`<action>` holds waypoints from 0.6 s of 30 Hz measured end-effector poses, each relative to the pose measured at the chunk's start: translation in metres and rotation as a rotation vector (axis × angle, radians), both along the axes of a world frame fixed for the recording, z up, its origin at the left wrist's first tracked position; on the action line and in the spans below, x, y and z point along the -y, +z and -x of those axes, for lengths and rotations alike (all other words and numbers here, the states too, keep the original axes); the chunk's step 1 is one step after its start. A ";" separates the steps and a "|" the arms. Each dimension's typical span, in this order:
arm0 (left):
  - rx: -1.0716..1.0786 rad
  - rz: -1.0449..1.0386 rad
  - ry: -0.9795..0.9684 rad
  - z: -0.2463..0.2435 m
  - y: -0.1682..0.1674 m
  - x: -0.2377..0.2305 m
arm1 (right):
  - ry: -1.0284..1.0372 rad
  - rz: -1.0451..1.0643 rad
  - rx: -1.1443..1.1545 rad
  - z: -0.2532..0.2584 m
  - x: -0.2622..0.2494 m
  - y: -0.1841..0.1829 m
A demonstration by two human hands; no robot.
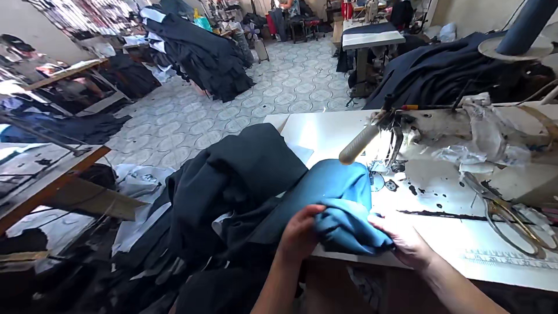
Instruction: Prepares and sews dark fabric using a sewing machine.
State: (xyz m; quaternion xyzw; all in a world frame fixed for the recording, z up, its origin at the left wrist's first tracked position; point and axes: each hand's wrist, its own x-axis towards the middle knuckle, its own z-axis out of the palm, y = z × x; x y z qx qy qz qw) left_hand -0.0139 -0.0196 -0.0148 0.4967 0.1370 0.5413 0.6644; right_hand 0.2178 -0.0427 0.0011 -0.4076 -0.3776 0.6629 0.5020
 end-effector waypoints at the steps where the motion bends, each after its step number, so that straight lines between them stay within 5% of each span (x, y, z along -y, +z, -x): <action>1: 0.133 -0.043 -0.060 0.001 0.004 0.000 | -0.002 0.050 -0.041 0.001 0.003 -0.005; 2: 0.151 -0.096 -0.118 0.002 0.005 -0.002 | -0.032 0.096 -0.129 0.002 0.005 -0.008; 4: -0.234 -0.046 0.016 0.003 0.000 -0.004 | -0.113 0.156 -0.254 0.003 0.008 -0.006; 8: -0.859 -0.297 0.601 -0.005 -0.006 -0.030 | -0.103 0.124 -0.156 0.000 0.001 0.004; 9: -0.874 -0.397 0.559 -0.005 -0.003 -0.030 | -0.039 0.094 -0.106 -0.001 -0.001 0.006; 11: -0.849 -0.466 0.171 -0.007 0.007 -0.029 | 0.183 0.005 -0.003 -0.008 -0.008 0.007; 13: -0.686 -0.291 -0.260 -0.008 0.017 -0.029 | 0.535 -0.109 0.116 -0.023 -0.019 0.007; 15: -0.500 -0.032 -0.446 0.004 0.042 -0.025 | 0.909 -0.222 0.400 -0.039 -0.028 0.020; 18: -0.915 -0.330 -0.640 0.010 0.080 -0.031 | 1.158 -0.324 1.030 -0.039 -0.032 0.060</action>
